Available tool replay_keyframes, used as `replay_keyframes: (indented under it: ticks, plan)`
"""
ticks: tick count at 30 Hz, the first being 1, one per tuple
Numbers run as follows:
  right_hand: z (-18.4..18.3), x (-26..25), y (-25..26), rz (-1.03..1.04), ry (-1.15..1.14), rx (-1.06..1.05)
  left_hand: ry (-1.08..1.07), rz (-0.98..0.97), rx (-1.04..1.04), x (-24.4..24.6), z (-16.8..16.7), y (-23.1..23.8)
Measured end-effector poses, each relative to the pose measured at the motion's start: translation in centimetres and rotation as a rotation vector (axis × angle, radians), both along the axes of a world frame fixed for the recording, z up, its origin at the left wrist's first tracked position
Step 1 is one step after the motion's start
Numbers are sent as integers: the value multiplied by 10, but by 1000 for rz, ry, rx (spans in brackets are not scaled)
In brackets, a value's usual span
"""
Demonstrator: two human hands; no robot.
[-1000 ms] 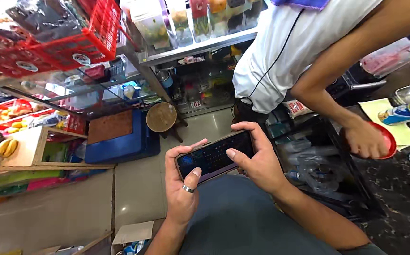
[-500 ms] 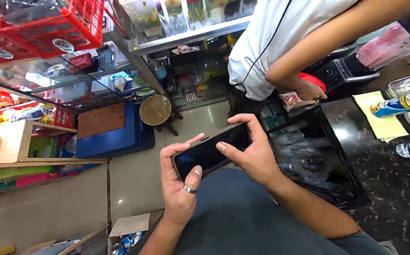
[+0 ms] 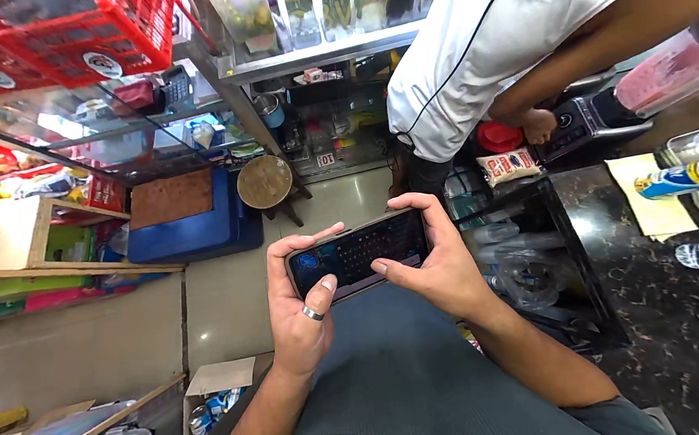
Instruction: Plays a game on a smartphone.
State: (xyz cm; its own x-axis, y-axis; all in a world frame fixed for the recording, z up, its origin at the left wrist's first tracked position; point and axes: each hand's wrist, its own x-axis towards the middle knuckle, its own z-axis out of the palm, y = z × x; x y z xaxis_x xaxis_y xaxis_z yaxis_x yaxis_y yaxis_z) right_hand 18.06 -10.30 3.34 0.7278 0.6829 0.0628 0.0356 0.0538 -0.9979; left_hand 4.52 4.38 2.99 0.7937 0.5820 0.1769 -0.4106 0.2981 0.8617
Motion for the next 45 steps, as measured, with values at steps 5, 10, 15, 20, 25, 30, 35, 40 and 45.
replay_keyframes:
  ticks: [5, 10, 15, 20, 25, 30, 35, 40, 45]
  plan:
    - [0, 0, 0, -8, 49, 61, 23, 72, 74, 2, -2, -3]
    - [0, -1, -1, -4, 0, 62, 26, 97, 101, 3, -2, -5]
    - [-2, -2, 1, -53, -32, -7, -7, 43, 92, 2, -2, -4]
    - [-3, -5, 6, -148, -88, -95, -46, -4, 48, 0, 1, -5]
    - [-1, -4, 1, -49, 26, 3, -50, -23, -20, -2, -1, -1]
    - [-2, 1, -3, 20, 130, 85, -45, -37, -56, -2, -1, 0]
    - [-3, 9, -10, 144, 252, 153, -35, -59, -123, -2, 2, 2]
    - [0, 6, -8, 131, 153, 106, -23, -62, -153, -3, 2, 2]
    - [-2, 8, -9, 127, 205, 122, -23, -112, -192, -5, 3, 5]
